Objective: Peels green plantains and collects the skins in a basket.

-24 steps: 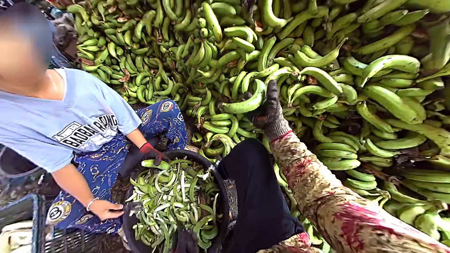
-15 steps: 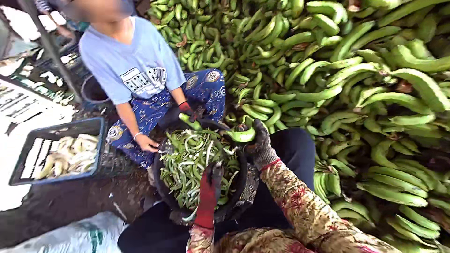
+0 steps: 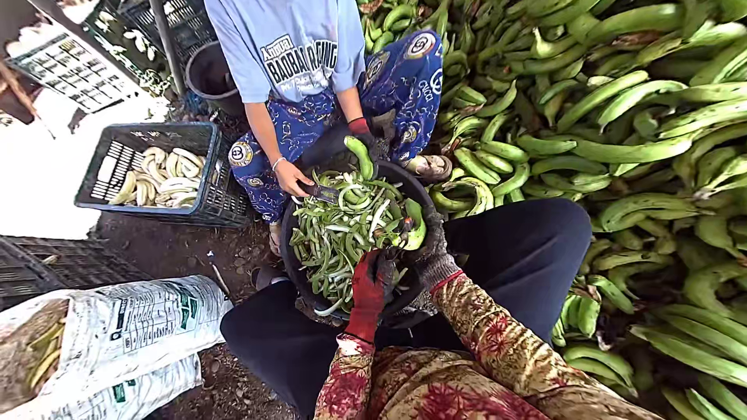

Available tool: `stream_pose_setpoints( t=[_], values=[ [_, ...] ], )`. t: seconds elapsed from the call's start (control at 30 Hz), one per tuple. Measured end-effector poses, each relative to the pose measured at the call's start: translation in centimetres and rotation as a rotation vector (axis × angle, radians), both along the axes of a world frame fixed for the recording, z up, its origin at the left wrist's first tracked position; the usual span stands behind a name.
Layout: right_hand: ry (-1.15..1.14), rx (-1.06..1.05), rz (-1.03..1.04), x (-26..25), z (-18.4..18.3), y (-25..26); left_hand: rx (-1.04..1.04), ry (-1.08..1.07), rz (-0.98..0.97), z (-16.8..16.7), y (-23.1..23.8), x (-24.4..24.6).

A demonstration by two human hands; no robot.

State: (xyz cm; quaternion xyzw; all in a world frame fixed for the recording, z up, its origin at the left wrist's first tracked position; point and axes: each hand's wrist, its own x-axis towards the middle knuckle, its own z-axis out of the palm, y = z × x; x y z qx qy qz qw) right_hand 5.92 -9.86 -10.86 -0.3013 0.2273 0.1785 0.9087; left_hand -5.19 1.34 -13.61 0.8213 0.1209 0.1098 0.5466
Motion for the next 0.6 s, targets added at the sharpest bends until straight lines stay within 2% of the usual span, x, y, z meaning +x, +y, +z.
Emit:
stream_pose_setpoints(
  t=[0.1,0.13,0.2,0.27,0.3,0.37,0.43,0.5,0.6],
  values=[
    [-0.055,0.226,0.102,0.2,-0.5,-0.5,-0.233,0.212,0.079,-2.9,0.8,-1.3],
    [-0.088,0.243,0.156,0.5,-0.5,-0.8,-0.300,0.252,0.101,-3.5,1.0,-1.7],
    [-0.161,0.160,0.265,1.3,-0.5,-1.3,-0.407,0.270,0.082,-2.7,1.5,-2.0],
    [-0.182,0.023,0.377,1.9,-0.5,-1.8,-0.440,0.211,-0.019,-0.7,2.1,-1.8],
    [-0.165,-0.038,0.437,2.1,-0.4,-2.1,-0.392,0.164,-0.102,0.3,2.5,-1.6],
    [-0.124,-0.212,0.506,2.5,0.1,-2.5,-0.168,0.101,-0.246,1.8,3.5,-1.1],
    [-0.129,-0.401,0.544,2.4,0.9,-2.3,0.068,0.131,-0.335,3.4,4.3,-0.8],
    [-0.156,-0.477,0.580,2.5,1.2,-2.3,0.221,0.162,-0.371,4.6,4.5,-0.6],
    [-0.192,-0.544,0.621,2.6,1.6,-2.1,0.317,0.189,-0.373,5.3,4.5,-0.4]
  ],
)
